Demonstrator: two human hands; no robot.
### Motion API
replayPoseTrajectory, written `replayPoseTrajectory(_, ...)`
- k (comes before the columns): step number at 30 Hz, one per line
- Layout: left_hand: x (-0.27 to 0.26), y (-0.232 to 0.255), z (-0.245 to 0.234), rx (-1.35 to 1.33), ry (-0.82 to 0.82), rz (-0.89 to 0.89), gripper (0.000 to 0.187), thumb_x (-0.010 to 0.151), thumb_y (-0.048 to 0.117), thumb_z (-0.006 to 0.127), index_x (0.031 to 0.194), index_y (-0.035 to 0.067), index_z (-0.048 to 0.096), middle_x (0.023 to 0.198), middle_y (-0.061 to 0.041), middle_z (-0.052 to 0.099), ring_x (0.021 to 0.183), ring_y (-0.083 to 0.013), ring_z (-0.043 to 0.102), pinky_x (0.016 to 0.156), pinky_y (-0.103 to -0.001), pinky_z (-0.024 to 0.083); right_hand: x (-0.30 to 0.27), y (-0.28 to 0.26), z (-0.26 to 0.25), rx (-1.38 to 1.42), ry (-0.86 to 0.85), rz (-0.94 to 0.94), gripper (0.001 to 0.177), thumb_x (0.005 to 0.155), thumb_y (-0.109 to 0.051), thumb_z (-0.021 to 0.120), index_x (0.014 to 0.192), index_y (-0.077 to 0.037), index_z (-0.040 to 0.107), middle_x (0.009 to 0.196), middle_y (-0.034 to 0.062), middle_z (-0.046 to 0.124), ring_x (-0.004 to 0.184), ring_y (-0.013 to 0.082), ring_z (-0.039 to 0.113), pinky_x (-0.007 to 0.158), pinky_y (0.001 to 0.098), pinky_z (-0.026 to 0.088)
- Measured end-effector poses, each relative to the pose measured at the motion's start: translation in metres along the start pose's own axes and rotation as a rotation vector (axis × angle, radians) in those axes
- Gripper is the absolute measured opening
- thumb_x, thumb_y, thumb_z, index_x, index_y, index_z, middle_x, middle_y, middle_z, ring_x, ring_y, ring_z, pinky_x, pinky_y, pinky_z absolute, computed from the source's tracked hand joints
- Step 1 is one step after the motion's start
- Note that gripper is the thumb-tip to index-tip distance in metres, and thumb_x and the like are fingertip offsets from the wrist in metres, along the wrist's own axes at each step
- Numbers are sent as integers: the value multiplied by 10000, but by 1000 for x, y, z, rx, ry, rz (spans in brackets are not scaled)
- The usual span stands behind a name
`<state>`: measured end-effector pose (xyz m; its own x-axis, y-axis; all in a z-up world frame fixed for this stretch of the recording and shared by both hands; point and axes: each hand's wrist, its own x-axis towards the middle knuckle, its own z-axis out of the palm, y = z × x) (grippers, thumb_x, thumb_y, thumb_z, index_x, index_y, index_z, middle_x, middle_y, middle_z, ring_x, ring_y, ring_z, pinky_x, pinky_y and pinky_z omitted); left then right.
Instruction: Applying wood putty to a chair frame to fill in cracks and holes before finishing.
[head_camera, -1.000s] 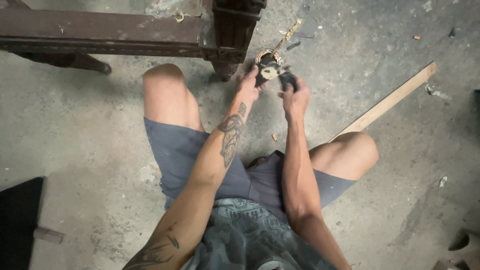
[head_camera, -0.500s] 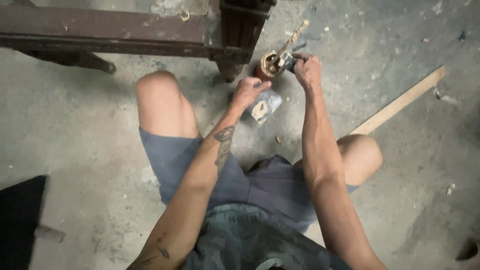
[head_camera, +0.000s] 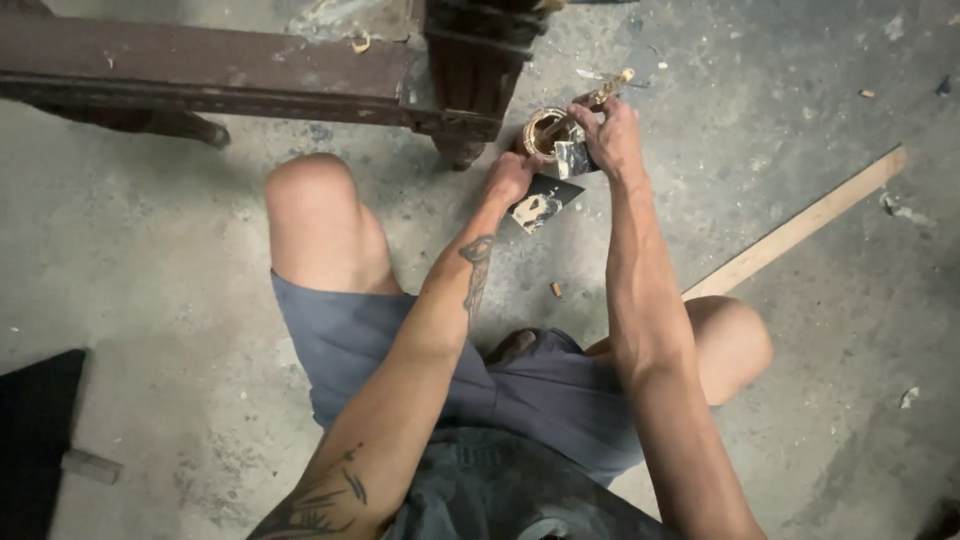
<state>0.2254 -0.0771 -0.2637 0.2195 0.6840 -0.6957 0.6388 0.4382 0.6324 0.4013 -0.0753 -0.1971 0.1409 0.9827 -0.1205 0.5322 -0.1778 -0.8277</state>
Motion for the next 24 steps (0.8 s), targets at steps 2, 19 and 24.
replayPoseTrajectory(2,32,-22,18,8,2,17,480,980,565,535,923,152,773,986,-80,777,986,-294,709,839,-446,527,-12,6,12,-134,59,39,289,1011,-295,684,1099,-26,740,1100,174,756,1051,309,711,918,454,566)
replayPoseTrajectory(19,1,-68,17,-186,197,126,793,894,721,611,1164,-16,727,1196,-264,718,1222,-403,653,1006,-513,529,-54,-2,-31,131,408,172,216,977,-318,716,930,-148,841,993,167,754,1014,284,715,924,408,519)
replayPoseTrajectory(24,3,-60,21,-472,226,86,817,1047,509,503,1537,-118,319,1588,-378,321,1522,-468,278,1286,-568,232,-84,-26,-49,231,499,213,294,957,-330,788,846,-59,767,737,22,625,736,138,545,711,329,482)
